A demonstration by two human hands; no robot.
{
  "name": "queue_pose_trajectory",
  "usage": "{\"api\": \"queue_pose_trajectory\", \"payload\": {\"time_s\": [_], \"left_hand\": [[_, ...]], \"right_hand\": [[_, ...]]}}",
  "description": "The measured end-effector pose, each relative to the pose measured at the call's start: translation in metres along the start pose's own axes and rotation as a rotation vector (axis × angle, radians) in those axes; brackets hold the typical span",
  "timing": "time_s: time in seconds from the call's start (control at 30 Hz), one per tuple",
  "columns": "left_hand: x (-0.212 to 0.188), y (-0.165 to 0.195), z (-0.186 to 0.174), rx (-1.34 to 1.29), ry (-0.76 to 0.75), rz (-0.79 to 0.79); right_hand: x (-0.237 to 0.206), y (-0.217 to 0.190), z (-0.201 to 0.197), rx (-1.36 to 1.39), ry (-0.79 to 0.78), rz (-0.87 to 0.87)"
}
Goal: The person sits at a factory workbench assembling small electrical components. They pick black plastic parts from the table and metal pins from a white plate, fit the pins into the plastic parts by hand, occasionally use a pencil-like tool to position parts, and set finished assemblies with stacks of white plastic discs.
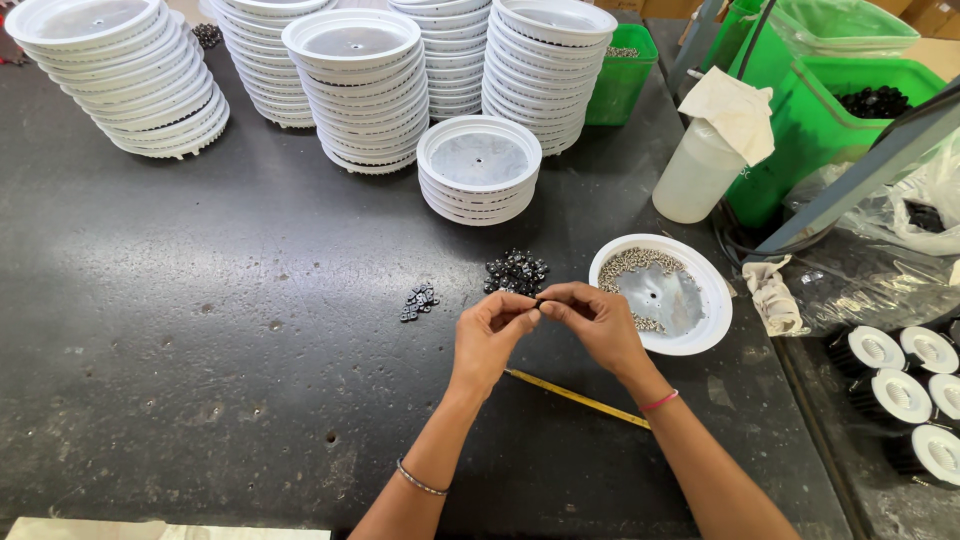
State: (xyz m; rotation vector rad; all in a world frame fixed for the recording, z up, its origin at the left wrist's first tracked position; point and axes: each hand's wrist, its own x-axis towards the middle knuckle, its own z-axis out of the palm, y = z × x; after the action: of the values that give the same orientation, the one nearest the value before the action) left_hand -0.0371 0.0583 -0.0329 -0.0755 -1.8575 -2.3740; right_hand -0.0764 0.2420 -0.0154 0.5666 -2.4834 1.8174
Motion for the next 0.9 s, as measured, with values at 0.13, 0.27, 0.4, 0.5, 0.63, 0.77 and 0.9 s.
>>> {"api": "queue_pose_trajectory", "payload": {"time_s": [0.13, 0.27, 0.4, 0.5, 0.63, 0.77, 0.9], "left_hand": [[0.001, -0.003, -0.001, -0.036, -0.025, 0.011], [0.002, -0.007, -0.001, -0.043, -0.026, -0.003], [0.001, -0.009, -0.003, -0.046, -0.032, -0.007], [0.002, -0.008, -0.003, -0.068, -0.037, -0.02], [0.007, -0.004, -0.019, 0.375, 0.009, -0.007], [0.017, -0.002, -0.05, 0.657, 0.327, 0.105], [0.025, -0.006, -0.095, 0.848, 0.535, 0.206]], "right_hand": [[-0.001, 0.003, 0.001, 0.015, 0.013, -0.02], [-0.002, 0.004, 0.004, 0.011, 0.03, -0.045], [-0.003, 0.004, 0.007, 0.011, 0.028, -0.045], [-0.002, 0.002, 0.009, 0.033, 0.04, -0.026], [-0.002, -0.001, 0.006, -0.112, -0.134, 0.136], [-0.001, -0.002, 0.002, -0.267, -0.157, 0.227], [0.008, 0.006, 0.003, 0.235, 0.012, 0.041]]}}
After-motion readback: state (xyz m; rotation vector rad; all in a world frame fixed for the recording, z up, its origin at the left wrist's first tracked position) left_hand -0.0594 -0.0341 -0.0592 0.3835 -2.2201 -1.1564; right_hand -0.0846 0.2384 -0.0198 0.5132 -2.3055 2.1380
